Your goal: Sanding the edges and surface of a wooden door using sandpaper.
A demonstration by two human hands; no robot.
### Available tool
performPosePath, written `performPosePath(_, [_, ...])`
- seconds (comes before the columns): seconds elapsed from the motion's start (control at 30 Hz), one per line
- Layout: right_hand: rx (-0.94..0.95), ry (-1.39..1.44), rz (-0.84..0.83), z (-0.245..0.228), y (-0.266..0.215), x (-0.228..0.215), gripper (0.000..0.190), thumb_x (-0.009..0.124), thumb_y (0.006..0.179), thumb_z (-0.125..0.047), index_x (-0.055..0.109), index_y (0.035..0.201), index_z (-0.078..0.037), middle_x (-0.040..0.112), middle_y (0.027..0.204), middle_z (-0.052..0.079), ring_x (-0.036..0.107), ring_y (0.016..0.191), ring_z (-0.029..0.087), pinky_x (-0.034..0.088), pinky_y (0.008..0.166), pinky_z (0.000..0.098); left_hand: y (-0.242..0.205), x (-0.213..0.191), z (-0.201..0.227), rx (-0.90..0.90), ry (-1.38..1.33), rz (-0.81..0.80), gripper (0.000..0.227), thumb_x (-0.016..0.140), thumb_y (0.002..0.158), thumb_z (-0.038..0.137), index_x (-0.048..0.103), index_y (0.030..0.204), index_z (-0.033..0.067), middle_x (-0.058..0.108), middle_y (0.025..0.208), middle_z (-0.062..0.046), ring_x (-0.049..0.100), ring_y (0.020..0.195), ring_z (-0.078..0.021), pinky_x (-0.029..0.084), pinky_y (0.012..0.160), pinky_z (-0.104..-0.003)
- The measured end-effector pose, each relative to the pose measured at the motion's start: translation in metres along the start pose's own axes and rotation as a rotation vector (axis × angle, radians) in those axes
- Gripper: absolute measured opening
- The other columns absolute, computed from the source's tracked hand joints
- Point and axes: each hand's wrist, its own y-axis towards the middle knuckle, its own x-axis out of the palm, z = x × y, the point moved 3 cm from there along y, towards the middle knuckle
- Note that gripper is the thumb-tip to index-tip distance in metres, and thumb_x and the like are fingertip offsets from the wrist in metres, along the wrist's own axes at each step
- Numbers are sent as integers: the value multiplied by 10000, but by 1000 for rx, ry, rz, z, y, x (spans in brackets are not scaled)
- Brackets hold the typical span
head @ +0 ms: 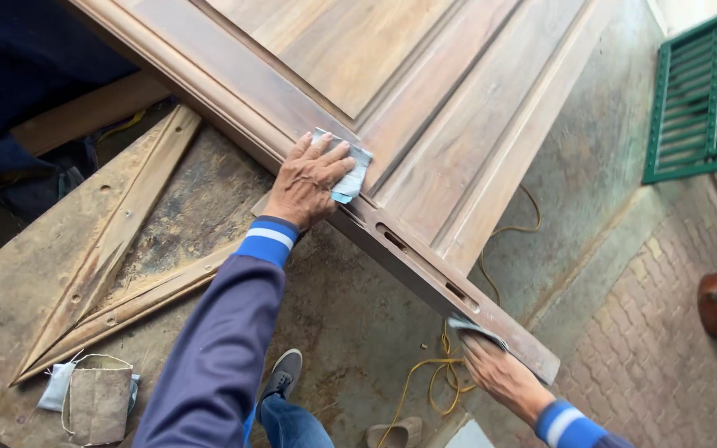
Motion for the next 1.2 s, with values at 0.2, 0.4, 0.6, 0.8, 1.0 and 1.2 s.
performPosePath(0.2, [-96, -231, 82, 46, 109, -17, 364, 526, 932, -139, 681, 1186, 70, 642, 1355, 248, 546, 1323, 335, 394, 1114, 389, 0, 14, 6, -124, 153, 11, 428, 616, 819, 167, 699, 1239, 189, 614, 1454, -55, 486, 1424, -304, 209, 1248, -551])
performPosePath(0.4, [97, -95, 229, 68, 147, -39, 498, 501, 890, -190, 645, 1314, 29, 620, 1372, 199, 564, 1252, 296, 437, 1035, 367, -3, 21, 2, -106, 48, -28, 427, 609, 833, 191, 688, 1252, 165, 606, 1441, -98, 468, 1418, -320, 162, 1246, -576])
performPosePath(0.6, [-181, -63, -120, 27, 55, -1, 501, 490, 902, -197, 637, 1278, 99, 545, 1438, 269, 437, 1381, 403, 260, 1182, 507, 7, 23, -4, -176, 13, -139, 440, 590, 824, 190, 684, 1254, 202, 559, 1481, -54, 423, 1450, -280, 150, 1259, -511])
performPosePath(0.8, [50, -224, 54, 68, 244, -54, 479, 474, 935, -195, 655, 1273, 91, 612, 1375, 262, 509, 1328, 391, 335, 1149, 473, 8, 19, -7, -185, -8, -156, 482, 608, 777, 199, 684, 1253, 197, 570, 1450, -49, 431, 1427, -273, 157, 1239, -491])
performPosePath(1.0, [108, -222, 206, 50, 175, -28, 520, 472, 873, -245, 632, 1306, -7, 546, 1478, 176, 464, 1382, 307, 347, 1106, 399, 4, 17, -6, -184, -58, -91, 434, 616, 825, 167, 698, 1251, 187, 602, 1438, -22, 444, 1447, -277, 180, 1271, -494])
performPosePath(1.2, [-201, -171, -81, 65, 142, -68, 469, 491, 928, -250, 667, 1242, 50, 541, 1449, 275, 409, 1421, 385, 273, 1190, 477, 4, 15, -4, -200, -38, -97, 423, 621, 798, 173, 700, 1213, 175, 608, 1417, -52, 446, 1434, -278, 174, 1258, -498])
